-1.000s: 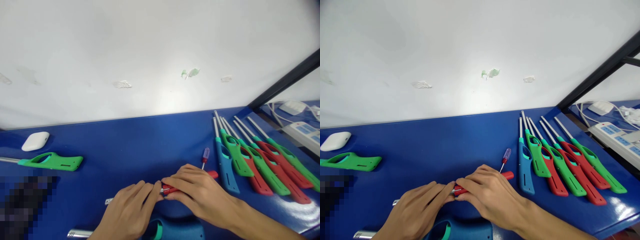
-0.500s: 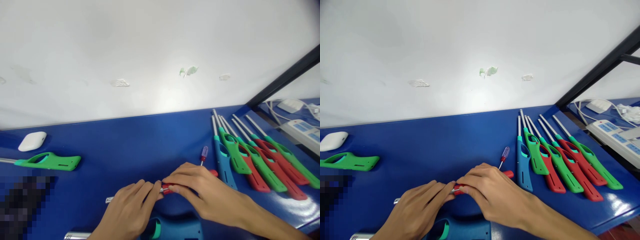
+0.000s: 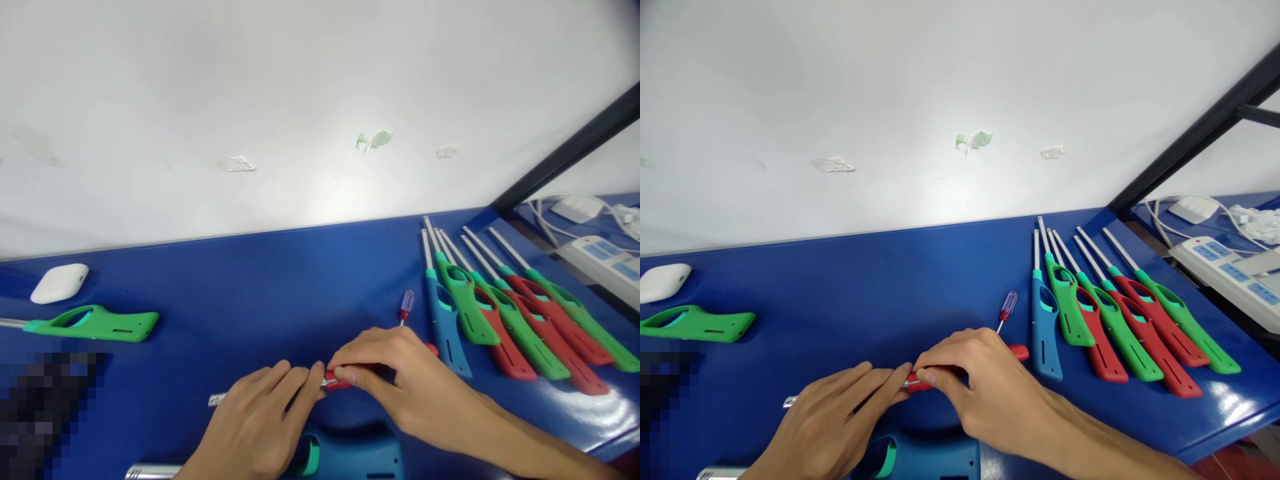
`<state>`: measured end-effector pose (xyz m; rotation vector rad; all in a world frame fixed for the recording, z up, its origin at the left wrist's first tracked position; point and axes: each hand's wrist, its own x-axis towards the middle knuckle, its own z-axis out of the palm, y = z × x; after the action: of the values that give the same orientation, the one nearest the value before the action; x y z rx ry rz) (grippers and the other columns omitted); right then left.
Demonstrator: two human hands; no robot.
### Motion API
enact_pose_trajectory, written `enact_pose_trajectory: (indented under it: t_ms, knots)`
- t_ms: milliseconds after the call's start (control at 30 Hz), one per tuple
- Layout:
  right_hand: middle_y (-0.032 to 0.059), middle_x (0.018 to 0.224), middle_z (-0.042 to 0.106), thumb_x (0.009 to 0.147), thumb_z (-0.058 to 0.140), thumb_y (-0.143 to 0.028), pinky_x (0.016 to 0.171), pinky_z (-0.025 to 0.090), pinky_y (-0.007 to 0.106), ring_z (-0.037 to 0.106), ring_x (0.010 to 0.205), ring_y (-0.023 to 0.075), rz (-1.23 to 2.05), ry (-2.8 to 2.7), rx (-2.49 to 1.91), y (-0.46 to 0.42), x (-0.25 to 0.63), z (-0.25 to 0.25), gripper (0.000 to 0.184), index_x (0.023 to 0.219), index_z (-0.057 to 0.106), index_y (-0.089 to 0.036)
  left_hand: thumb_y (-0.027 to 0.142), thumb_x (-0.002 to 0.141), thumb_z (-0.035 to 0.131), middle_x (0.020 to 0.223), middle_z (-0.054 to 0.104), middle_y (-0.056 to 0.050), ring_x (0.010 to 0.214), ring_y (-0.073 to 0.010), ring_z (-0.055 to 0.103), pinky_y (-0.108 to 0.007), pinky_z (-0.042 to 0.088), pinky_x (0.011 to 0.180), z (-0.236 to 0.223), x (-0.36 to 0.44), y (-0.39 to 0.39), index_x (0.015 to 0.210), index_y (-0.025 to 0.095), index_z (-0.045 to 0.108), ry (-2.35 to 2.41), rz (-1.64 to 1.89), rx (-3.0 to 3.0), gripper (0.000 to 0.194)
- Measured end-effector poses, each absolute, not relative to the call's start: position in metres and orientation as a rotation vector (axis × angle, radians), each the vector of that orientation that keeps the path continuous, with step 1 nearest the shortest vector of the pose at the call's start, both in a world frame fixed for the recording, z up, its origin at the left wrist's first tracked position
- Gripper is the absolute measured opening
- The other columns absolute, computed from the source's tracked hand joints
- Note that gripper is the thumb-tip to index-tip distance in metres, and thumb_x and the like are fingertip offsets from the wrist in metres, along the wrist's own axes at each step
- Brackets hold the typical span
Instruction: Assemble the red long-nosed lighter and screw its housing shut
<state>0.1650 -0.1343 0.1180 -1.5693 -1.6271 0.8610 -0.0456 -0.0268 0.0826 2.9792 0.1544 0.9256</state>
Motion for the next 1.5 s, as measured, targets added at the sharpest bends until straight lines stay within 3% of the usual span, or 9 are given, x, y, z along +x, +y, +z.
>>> enact_pose_trajectory:
  t_ms: [367, 500, 600, 700, 900, 1033, 1233, 1500]
  knots:
    - [0.0007, 0.090, 0.080, 0.108, 0.058, -0.022, 0.073, 0.054, 0.027, 0.075, 0.082, 0.0184, 0.965, -1.568, -1.653, -0.138, 0.165, 0.118, 0.027, 0.096, 0.082, -0.023, 0.005, 0.107, 0.028, 0.088, 0.080, 0.005, 0.072, -0.0157, 0.075, -0.031, 0.056, 0.065, 0.087, -0.045, -0.028, 0.112, 0.016, 0.065, 0.178, 0.955, 2.995, 0.039]
    - [-0.0036, 0.093, 0.080, 0.107, 0.060, -0.019, 0.076, 0.052, 0.026, 0.074, 0.084, 0.0160, 0.928, -1.600, -1.631, -0.137, 0.165, 0.119, 0.025, 0.100, 0.082, -0.028, 0.002, 0.105, 0.031, 0.093, 0.081, 0.004, 0.075, -0.0167, 0.077, -0.032, 0.058, 0.068, 0.082, -0.047, -0.029, 0.114, 0.016, 0.066, 0.224, 0.951, 3.005, 0.039]
    - [-0.0060, 0.098, 0.080, 0.102, 0.072, -0.020, 0.081, 0.051, 0.026, 0.073, 0.088, 0.0149, 0.844, -1.629, -1.619, -0.138, 0.165, 0.115, 0.012, 0.105, 0.081, -0.028, 0.004, 0.106, 0.035, 0.092, 0.081, 0.003, 0.073, -0.0176, 0.077, -0.033, 0.059, 0.065, 0.080, -0.049, -0.028, 0.113, 0.015, 0.066, 0.231, 0.936, 2.997, 0.034]
    - [-0.0048, 0.103, 0.079, 0.099, 0.079, -0.021, 0.089, 0.049, 0.027, 0.071, 0.094, 0.0162, 0.727, -1.709, -1.606, -0.140, 0.165, 0.108, 0.014, 0.112, 0.078, -0.026, 0.005, 0.105, 0.037, 0.089, 0.080, 0.001, 0.071, -0.0185, 0.076, -0.034, 0.059, 0.063, 0.079, -0.048, -0.027, 0.112, 0.014, 0.066, 0.214, 0.931, 2.986, 0.030]
    - [0.0020, 0.109, 0.073, 0.109, 0.063, -0.028, 0.094, 0.048, 0.032, 0.066, 0.096, 0.0192, 0.562, -1.951, -1.564, -0.141, 0.165, 0.104, 0.019, 0.124, 0.072, -0.020, 0.010, 0.107, 0.042, 0.080, 0.075, -0.001, 0.063, -0.0189, 0.072, -0.033, 0.049, 0.048, 0.078, -0.042, -0.028, 0.108, 0.013, 0.063, 0.248, 0.956, 2.936, 0.021]
    - [0.0012, 0.105, 0.071, 0.107, 0.061, -0.017, 0.082, 0.050, 0.032, 0.063, 0.089, 0.0193, 0.498, -2.014, -1.565, -0.140, 0.162, 0.105, 0.011, 0.112, 0.071, -0.019, 0.014, 0.110, 0.040, 0.074, 0.072, 0.001, 0.059, -0.0170, 0.069, -0.032, 0.045, 0.046, 0.080, -0.043, -0.028, 0.108, 0.014, 0.062, 0.242, 0.956, 2.918, 0.022]
    - [0.0045, 0.096, 0.065, 0.108, 0.051, -0.010, 0.065, 0.045, 0.038, 0.057, 0.079, 0.0228, 0.094, -2.185, -1.599, -0.142, 0.159, 0.097, 0.018, 0.115, 0.067, -0.013, 0.019, 0.111, 0.042, 0.078, 0.071, -0.001, 0.063, -0.0172, 0.071, -0.032, 0.050, 0.051, 0.075, -0.048, -0.027, 0.117, 0.012, 0.062, 0.224, 0.859, 2.969, 0.022]
    - [0.0078, 0.098, 0.069, 0.107, 0.038, -0.001, 0.065, 0.042, 0.039, 0.061, 0.081, 0.0232, -0.150, -2.227, -1.590, -0.141, 0.154, 0.098, 0.030, 0.113, 0.067, -0.008, 0.019, 0.112, 0.040, 0.073, 0.068, 0.001, 0.059, -0.0164, 0.069, -0.030, 0.045, 0.046, 0.076, -0.043, -0.028, 0.109, 0.015, 0.060, 0.289, 0.882, 2.938, 0.021]
